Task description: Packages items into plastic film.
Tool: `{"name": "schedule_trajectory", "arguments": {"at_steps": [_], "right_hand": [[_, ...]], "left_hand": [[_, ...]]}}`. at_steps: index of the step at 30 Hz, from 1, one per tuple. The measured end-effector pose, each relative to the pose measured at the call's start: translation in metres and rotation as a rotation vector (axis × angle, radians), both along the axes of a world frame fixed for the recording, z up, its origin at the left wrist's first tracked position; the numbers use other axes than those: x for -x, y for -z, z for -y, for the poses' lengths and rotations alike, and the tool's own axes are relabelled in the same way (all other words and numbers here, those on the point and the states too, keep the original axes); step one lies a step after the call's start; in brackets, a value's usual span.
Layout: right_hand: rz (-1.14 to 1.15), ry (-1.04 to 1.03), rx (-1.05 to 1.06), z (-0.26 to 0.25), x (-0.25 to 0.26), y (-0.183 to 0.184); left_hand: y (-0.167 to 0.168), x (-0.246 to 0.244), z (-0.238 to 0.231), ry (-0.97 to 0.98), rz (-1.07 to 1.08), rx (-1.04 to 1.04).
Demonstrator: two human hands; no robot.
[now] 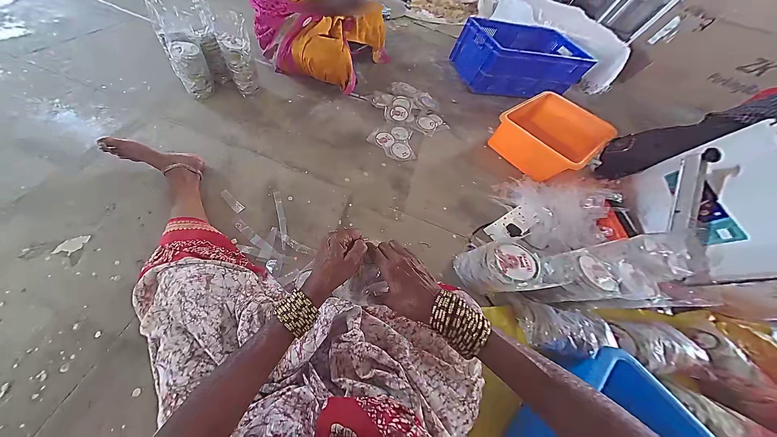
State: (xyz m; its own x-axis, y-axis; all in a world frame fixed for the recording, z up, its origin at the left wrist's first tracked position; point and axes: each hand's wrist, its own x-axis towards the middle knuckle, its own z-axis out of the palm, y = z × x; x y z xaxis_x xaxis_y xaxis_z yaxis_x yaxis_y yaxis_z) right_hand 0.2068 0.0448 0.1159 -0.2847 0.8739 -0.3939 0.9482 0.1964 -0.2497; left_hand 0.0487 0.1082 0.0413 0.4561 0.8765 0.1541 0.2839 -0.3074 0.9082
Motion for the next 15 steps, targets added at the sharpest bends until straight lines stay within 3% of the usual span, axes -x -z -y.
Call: {"name": "schedule_trajectory", "arguments": {"at_steps": [6,15], "right_hand": [[-0.068,-0.086,0.022,-0.009,0.003,0.000],[0.030,-0.141,0.069,-0.014,0.011,-0.009]], "left_hand": [[-0.004,0.002,0.003,-0.024,-0.036,-0.051],[-0.012,0.004,0.011,-0.018,-0.083,-0.172]]}}
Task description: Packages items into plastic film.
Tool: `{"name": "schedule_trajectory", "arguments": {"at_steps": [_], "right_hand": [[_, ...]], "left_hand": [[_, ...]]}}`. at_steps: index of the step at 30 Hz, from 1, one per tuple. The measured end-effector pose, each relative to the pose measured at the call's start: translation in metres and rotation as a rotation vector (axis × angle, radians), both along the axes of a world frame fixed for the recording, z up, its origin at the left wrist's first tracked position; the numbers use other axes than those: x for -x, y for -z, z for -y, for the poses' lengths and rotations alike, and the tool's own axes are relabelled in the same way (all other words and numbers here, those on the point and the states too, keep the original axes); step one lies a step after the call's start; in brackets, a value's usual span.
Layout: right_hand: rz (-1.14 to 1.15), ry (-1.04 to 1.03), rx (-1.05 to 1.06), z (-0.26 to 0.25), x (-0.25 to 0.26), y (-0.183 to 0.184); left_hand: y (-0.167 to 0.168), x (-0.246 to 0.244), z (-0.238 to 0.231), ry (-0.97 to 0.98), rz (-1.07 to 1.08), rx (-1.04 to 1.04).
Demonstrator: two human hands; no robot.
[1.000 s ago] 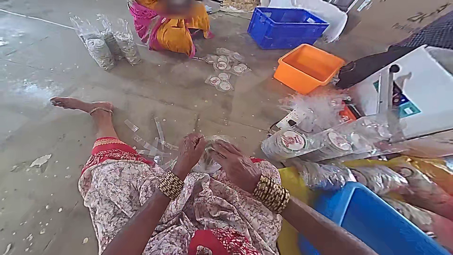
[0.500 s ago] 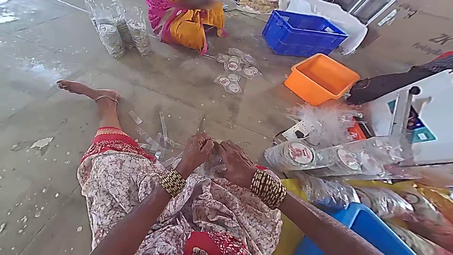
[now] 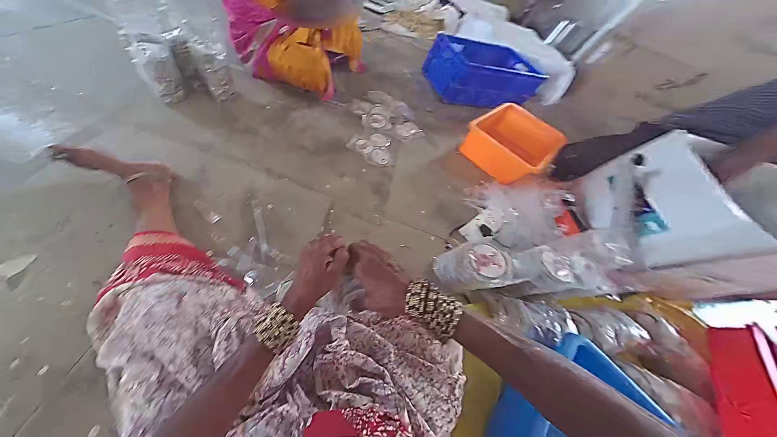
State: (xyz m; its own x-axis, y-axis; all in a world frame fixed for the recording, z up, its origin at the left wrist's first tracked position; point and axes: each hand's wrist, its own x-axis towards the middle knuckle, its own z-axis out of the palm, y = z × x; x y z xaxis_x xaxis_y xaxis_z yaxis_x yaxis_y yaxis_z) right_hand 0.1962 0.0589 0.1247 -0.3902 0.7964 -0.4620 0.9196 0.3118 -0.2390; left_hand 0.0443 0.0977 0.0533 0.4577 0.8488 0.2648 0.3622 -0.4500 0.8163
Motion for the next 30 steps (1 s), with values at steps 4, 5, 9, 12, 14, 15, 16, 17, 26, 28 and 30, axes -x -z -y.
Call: {"name": "schedule_trajectory", "arguments": {"at_steps": [4,5,9,12,14,15,16,17,26,28,30], "right_hand": [[0.034,0.102,-0.010,0.015,0.008,0.005],[0.025,0.095,0.018,0.015,0.007,0.003],[-0.192,-0.086,0.035,-0.003,-0.017,0.000],[-0.278,-0.164,0.067,-0.016,-0.026,0.011],[-0.273,-0.108,0.128,-0.015,-0.022,0.013],[-0.271,-0.060,0.151,-0.011,-0.019,0.012],[-0.295,-0.046,0.121,-0.006,-0.018,0.014],[-0.311,-0.062,0.066,0.000,-0.017,0.015],[-0.262,-0.037,-0.509,0.046,-0.005,0.035],[-0.286,0.031,-0.348,0.048,-0.006,0.037],[-0.293,0.057,-0.234,0.047,-0.008,0.036]], "left_hand": [[0.010,0.000,0.003,-0.026,0.000,-0.052],[0.015,-0.002,0.003,-0.032,0.008,-0.101],[0.021,-0.004,-0.002,-0.036,0.045,-0.172],[0.025,-0.001,0.001,-0.012,0.035,-0.158],[0.023,0.003,0.009,0.016,0.027,-0.174],[0.022,0.005,0.012,0.024,0.029,-0.193],[0.022,0.007,0.014,0.029,0.033,-0.205],[0.024,0.009,0.015,0.033,0.043,-0.203],[0.025,0.009,0.019,0.040,0.065,-0.178],[0.025,0.008,0.022,0.074,0.085,-0.181],[0.029,0.007,0.024,0.092,0.093,-0.193]]}}
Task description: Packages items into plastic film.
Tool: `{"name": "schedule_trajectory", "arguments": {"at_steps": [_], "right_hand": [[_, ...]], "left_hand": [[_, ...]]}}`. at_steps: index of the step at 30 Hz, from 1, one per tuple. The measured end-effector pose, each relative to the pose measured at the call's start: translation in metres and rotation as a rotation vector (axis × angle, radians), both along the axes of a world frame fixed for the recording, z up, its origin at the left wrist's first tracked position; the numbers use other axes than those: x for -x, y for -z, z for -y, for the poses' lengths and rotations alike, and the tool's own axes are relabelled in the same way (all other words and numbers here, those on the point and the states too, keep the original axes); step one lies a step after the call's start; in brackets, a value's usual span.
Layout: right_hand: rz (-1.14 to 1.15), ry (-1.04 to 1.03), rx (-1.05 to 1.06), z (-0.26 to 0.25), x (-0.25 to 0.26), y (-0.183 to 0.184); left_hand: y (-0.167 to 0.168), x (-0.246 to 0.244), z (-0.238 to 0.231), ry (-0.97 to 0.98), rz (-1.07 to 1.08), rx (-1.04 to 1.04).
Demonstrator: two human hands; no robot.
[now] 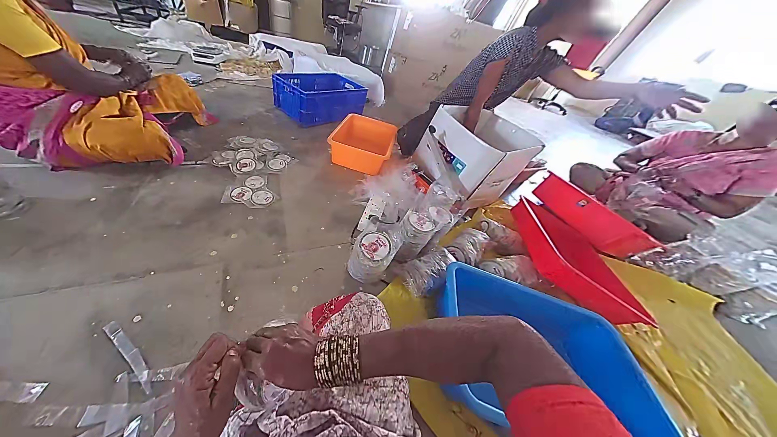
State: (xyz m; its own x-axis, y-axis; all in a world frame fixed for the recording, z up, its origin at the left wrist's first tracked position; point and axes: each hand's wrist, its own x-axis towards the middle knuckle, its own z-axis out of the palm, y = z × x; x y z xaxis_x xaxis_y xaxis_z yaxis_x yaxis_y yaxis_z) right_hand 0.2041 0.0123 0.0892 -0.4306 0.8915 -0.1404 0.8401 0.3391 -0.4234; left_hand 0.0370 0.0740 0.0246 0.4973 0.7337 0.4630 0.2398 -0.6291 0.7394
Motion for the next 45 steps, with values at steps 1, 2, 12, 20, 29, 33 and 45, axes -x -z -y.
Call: {"name": "schedule_trajectory", "arguments": {"at_steps": [1,2,12,20,29,33,45], "right_hand": [[0.005,0.005,0.042,-0.001,0.000,-0.002],[0.015,0.011,0.078,-0.003,0.000,-0.005],[0.009,0.036,-0.649,0.005,0.005,0.022],[-0.030,0.035,-0.328,0.026,0.005,0.012],[0.109,-0.046,0.228,-0.022,-0.008,-0.035],[0.150,-0.064,0.290,-0.037,-0.010,-0.026],[-0.323,0.176,0.062,-0.018,0.007,-0.003]], "left_hand": [[0.002,0.000,0.002,0.006,0.002,-0.002],[0.003,-0.001,0.004,0.008,0.003,-0.003],[-0.002,0.000,0.002,-0.035,0.041,0.010],[0.006,-0.002,0.001,-0.016,0.190,0.202],[0.008,-0.003,0.005,0.060,0.088,0.042],[0.008,-0.007,0.013,0.079,0.058,0.018],[0.011,-0.015,0.007,0.120,0.349,0.457]]}}
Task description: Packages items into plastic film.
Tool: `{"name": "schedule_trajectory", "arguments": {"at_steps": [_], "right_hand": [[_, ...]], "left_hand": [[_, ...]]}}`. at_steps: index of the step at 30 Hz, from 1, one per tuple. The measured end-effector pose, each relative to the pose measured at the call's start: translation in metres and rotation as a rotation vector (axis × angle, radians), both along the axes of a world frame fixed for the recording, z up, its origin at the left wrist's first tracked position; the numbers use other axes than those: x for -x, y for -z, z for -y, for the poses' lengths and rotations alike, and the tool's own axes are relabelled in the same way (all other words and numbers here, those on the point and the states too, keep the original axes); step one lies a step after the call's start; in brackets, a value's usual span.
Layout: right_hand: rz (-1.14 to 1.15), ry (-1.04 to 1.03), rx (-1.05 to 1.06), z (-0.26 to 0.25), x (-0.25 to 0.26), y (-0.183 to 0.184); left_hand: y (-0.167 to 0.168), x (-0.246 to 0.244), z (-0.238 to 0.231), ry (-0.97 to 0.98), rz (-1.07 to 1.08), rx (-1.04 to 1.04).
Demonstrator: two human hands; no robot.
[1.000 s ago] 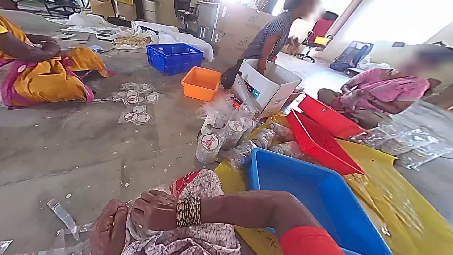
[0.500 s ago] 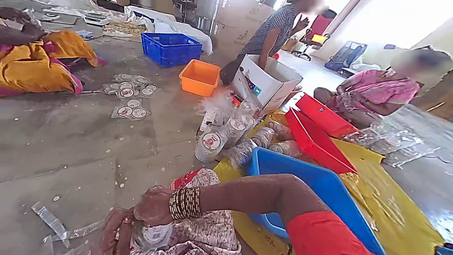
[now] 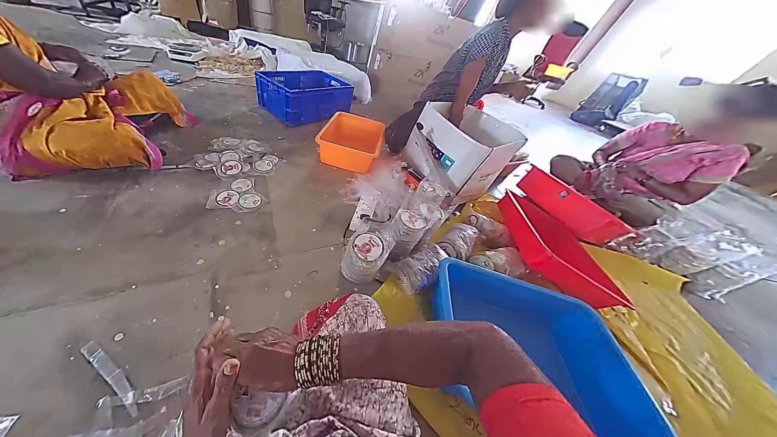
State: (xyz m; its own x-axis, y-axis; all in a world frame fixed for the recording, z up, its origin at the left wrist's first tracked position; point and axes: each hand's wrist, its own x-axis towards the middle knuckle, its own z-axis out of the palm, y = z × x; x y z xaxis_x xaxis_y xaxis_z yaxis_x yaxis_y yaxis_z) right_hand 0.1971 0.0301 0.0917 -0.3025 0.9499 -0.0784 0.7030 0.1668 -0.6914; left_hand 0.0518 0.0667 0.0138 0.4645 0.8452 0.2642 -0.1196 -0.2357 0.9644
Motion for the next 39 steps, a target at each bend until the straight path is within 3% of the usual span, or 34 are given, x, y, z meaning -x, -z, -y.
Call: {"name": "schedule_trajectory", "arguments": {"at_steps": [4,9,15,21,25,29,34,39], "right_hand": [[0.146,-0.060,-0.268,-0.003,0.008,0.008],[0.183,-0.139,-0.096,0.007,0.010,-0.006],[0.255,-0.217,0.190,0.015,0.005,-0.032],[0.403,-0.437,-0.081,-0.002,0.008,-0.002],[0.330,-0.228,-0.242,-0.003,0.014,-0.003],[0.403,-0.163,-0.178,0.006,0.016,-0.009],[0.612,-0.442,0.098,-0.014,0.013,-0.026],[0.599,-0.443,0.192,-0.025,0.014,-0.019]], "left_hand": [[-0.005,0.012,0.009,-0.002,-0.030,0.093],[0.006,0.022,-0.008,0.141,-0.043,0.067],[0.008,0.013,0.001,0.102,-0.098,0.143],[-0.005,0.008,-0.006,-0.121,-0.056,0.252],[-0.003,0.006,-0.015,-0.194,0.044,0.313],[-0.004,0.005,-0.016,-0.220,-0.042,0.347],[0.003,-0.002,-0.021,-0.212,0.082,0.379],[0.003,-0.006,-0.026,-0.243,0.129,0.431]]}}
